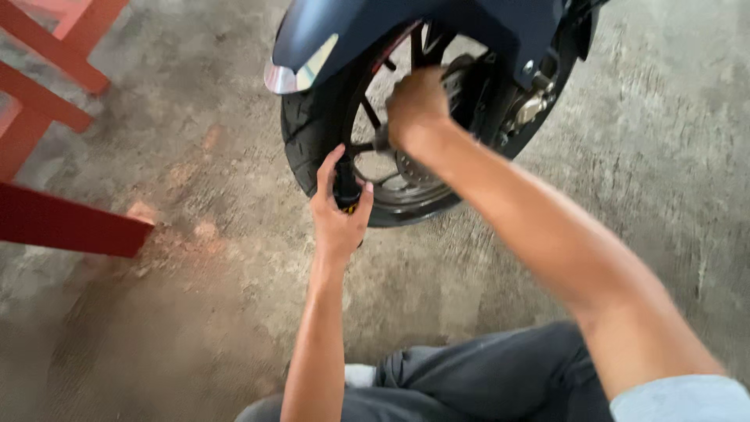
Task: The person sits on the floor and cleans the front wheel of a motorcycle. They spray a cleaning solution from a small bottle onto the tire and rim, then wipe the surfaces with a cloth. The person rotates the wheel to access different sections and continues wiping the tire and rim until the end of the clip.
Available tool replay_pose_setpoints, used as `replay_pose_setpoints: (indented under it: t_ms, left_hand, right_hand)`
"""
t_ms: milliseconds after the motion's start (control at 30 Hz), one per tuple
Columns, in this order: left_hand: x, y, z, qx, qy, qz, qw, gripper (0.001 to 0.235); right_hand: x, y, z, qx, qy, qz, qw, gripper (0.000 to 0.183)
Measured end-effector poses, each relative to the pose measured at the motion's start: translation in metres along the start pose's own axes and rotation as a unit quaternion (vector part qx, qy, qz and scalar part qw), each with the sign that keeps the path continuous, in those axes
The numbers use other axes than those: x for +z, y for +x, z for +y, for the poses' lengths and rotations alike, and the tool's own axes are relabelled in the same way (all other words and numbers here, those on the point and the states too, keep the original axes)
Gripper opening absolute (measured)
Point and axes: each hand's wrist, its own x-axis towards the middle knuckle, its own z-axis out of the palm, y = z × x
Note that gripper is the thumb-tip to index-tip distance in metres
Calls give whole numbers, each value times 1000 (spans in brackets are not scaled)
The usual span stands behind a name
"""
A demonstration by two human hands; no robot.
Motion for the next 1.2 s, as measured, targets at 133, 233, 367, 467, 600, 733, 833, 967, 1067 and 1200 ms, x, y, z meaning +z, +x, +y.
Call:
replay_pose_setpoints:
  t_ms: [133,233,367,467,600,733,833,967,1067,1200]
  left_hand:
    - [3,4,-4,11,5,7,1000,61]
    - [4,5,-7,10,7,11,1000,61]
    - [8,4,-11,23,15,11,1000,61]
    - [6,3,-12,37,19,13,999,61]
    - [7,5,-14,37,14,15,999,61]
    - [2,1,-14,22,-3,12,1000,61]
    - [2,3,-15,6,-32,4,999,63]
    - [4,9,-18,7,-16,5,1000,61]
    - [7,7,-20,22,5,9,1000,60]
    - [5,3,-15,19,-7,3,1000,59]
  right_hand:
    - [1,-12,-16,-38,-36,1,999,45]
    - [8,-12,-29,-45,-57,25,997,41]
    - [22,-13,-48,-81,-132,4,988,38]
    - [41,-18,-64,-103,-218,24,970,43]
    - [103,-5,-100,-122,-201,78,969,48]
    - [195,-9,-128,-246,-172,-3,954,46]
    - [246,-41,-114,-181,-36,-91,979,24]
    - [284,-76,-69,-84,27,-76,993,23]
    - [301,-87,-44,78,356,42,930,25]
    - [307,-70,-41,223,571,187,768,36]
